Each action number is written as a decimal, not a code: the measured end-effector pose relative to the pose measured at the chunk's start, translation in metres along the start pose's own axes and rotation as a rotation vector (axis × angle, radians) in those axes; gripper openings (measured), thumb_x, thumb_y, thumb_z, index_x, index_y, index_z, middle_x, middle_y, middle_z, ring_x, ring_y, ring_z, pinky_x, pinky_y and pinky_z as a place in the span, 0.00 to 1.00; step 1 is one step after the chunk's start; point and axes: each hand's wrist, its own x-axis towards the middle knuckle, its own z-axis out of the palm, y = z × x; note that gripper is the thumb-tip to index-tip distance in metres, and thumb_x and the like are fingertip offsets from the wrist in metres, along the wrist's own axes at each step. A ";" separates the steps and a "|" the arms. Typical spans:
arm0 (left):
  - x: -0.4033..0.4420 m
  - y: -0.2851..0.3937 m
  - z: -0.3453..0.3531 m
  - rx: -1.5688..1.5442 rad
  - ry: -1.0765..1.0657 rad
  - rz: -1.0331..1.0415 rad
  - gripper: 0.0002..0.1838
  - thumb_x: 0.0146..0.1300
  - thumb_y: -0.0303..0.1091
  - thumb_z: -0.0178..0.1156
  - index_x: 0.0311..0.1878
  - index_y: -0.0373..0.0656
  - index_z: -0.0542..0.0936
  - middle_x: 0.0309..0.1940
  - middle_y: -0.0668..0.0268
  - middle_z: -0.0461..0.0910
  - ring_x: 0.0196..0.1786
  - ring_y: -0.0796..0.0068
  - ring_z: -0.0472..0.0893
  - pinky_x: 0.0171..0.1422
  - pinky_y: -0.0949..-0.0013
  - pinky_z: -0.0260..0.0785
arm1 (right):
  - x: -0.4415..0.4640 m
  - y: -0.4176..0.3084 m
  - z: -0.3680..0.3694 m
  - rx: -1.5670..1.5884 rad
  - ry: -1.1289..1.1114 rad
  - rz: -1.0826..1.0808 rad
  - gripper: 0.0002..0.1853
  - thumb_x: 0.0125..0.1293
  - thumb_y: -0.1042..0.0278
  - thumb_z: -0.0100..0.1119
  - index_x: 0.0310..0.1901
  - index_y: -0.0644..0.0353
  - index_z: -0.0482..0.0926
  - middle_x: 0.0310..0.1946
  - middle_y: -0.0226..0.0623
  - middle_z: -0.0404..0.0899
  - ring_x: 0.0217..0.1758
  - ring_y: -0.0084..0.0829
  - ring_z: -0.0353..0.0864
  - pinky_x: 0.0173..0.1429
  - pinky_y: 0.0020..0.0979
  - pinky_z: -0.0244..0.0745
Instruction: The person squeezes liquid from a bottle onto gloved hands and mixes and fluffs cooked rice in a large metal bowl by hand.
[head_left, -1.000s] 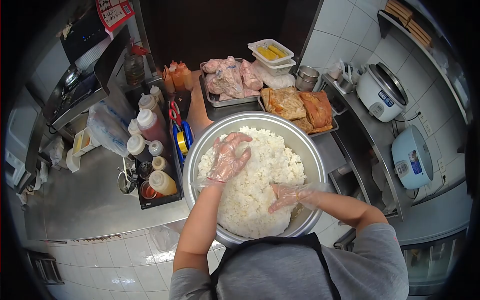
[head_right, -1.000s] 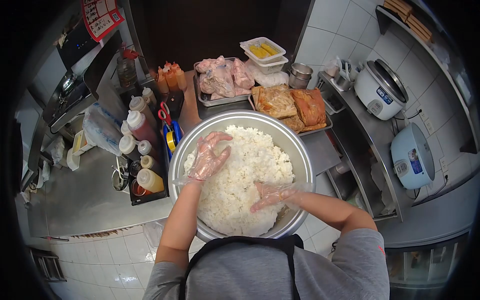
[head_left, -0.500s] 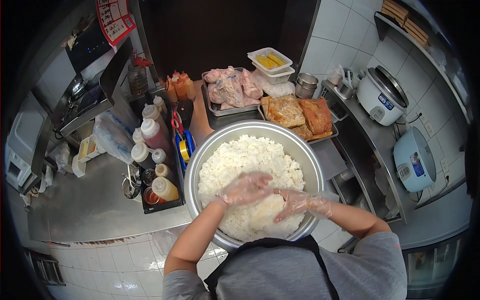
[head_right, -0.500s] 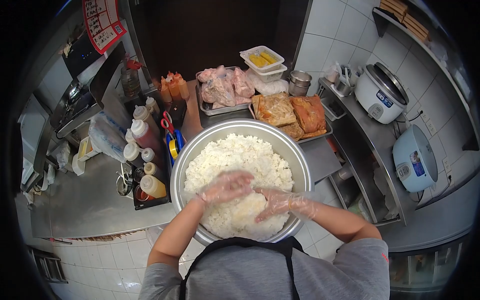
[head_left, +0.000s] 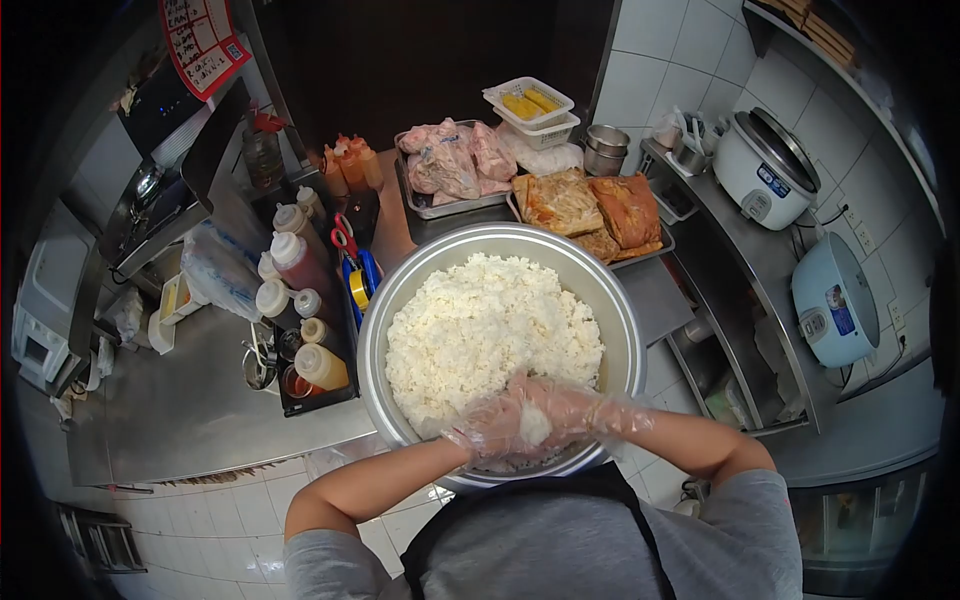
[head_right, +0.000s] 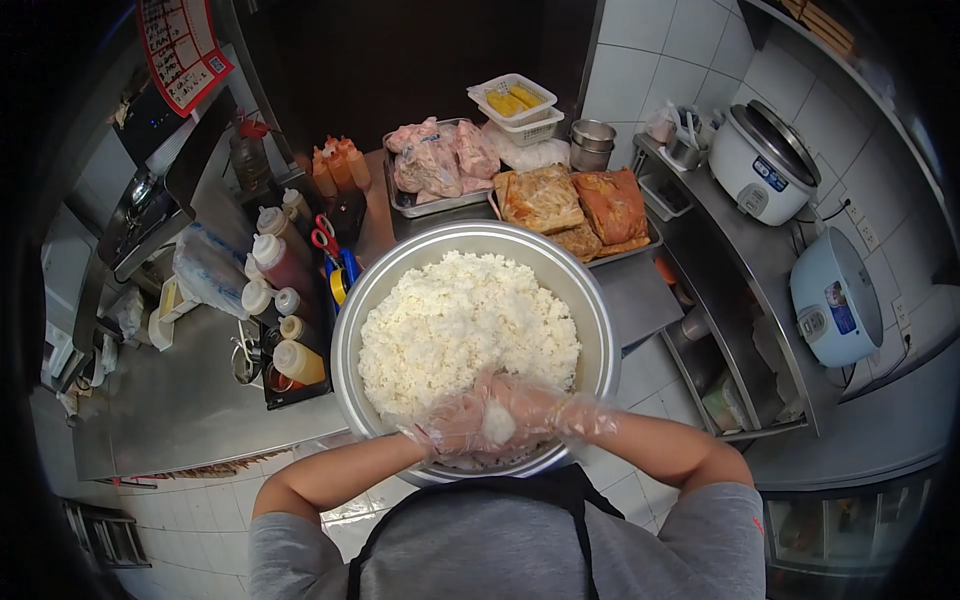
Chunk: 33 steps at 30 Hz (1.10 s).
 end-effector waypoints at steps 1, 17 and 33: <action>0.002 -0.002 0.008 0.009 0.064 -0.001 0.70 0.42 0.54 0.73 0.74 0.32 0.34 0.48 0.41 0.78 0.51 0.46 0.80 0.58 0.56 0.72 | 0.005 -0.002 -0.005 0.041 -0.065 0.065 0.47 0.38 0.60 0.78 0.61 0.60 0.62 0.52 0.50 0.74 0.59 0.48 0.74 0.64 0.42 0.68; 0.022 -0.022 -0.028 -0.264 0.060 0.253 0.49 0.56 0.48 0.67 0.73 0.40 0.51 0.57 0.44 0.74 0.61 0.45 0.74 0.66 0.57 0.66 | 0.028 0.043 0.002 0.216 0.094 0.244 0.41 0.47 0.59 0.75 0.63 0.58 0.67 0.49 0.41 0.80 0.55 0.35 0.78 0.63 0.33 0.70; 0.031 -0.021 -0.082 -0.378 0.791 -0.010 0.18 0.68 0.46 0.55 0.35 0.39 0.81 0.25 0.45 0.78 0.30 0.41 0.77 0.38 0.51 0.68 | 0.072 0.009 -0.029 0.793 0.540 0.459 0.37 0.64 0.37 0.57 0.64 0.61 0.70 0.54 0.44 0.78 0.57 0.36 0.75 0.64 0.34 0.66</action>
